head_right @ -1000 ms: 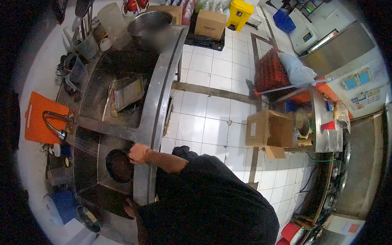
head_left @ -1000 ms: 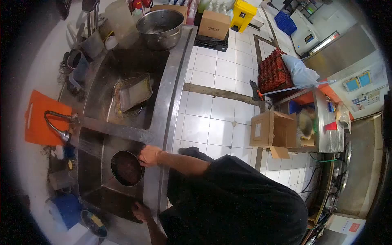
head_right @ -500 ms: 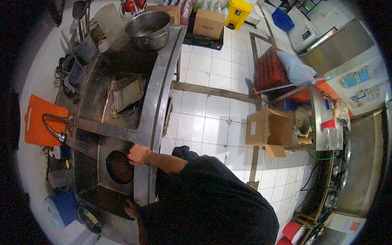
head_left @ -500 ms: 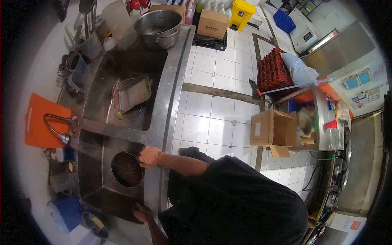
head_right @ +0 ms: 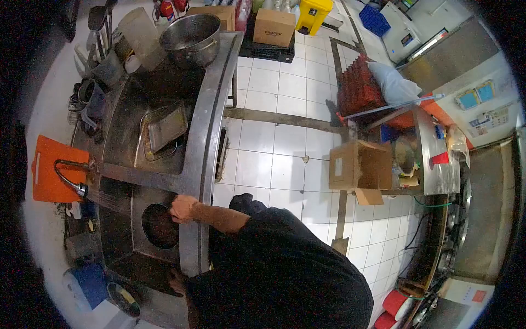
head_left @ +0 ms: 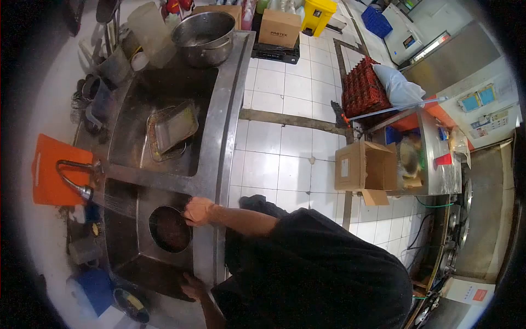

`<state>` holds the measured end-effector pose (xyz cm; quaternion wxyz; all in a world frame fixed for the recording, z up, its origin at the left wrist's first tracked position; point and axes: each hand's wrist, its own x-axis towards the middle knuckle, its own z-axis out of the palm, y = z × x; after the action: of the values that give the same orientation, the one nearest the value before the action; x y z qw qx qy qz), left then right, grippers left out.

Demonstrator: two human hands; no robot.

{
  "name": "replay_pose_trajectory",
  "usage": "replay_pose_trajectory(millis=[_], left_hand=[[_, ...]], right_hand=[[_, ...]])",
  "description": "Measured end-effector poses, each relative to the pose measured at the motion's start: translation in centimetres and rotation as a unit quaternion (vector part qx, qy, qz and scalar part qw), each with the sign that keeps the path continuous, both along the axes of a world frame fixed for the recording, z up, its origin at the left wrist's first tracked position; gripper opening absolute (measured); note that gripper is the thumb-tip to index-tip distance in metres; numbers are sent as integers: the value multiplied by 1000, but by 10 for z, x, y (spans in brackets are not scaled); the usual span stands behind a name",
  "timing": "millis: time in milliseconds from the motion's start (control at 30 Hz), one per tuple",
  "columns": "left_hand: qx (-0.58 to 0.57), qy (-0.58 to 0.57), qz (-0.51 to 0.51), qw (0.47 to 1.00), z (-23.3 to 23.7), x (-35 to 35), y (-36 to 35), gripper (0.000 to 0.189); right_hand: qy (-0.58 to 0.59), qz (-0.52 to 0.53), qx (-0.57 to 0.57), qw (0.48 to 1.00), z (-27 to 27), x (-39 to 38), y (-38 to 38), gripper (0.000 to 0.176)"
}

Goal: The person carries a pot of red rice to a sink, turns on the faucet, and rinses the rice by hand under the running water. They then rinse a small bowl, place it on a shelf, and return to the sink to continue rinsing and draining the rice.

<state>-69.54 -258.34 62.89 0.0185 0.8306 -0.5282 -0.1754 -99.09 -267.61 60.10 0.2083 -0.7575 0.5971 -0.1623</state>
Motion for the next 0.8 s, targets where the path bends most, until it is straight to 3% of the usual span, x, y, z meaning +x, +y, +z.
replay_pose_trajectory(millis=[167,233,367,433,500,667,733,800], left_hand=[[20,-28,22,999,-15,9,-5,60],[40,-26,29,998,-18,9,-5,61],[-12,-44,-1,999,-39,27,-1,60],[-25,-55,-14,998,-40,26,-1,60],[-34,-60,-24,997,-38,25,0,60],[-67,-74,-81,992,-111,84,5,60],[-79,-91,-93,988,-110,81,4,60],[-35,-49,9,998,-54,36,-1,60]], right_hand=[[-1,-6,31,999,-5,1,-2,28],[-43,0,105,993,-18,4,-7,32],[-28,-22,89,995,-23,7,-8,33],[12,14,63,998,15,-3,0,34],[4,12,80,997,6,-1,-3,35],[15,15,55,998,25,-7,3,37],[10,19,27,999,12,-4,1,38],[7,16,41,999,14,-5,1,38]])
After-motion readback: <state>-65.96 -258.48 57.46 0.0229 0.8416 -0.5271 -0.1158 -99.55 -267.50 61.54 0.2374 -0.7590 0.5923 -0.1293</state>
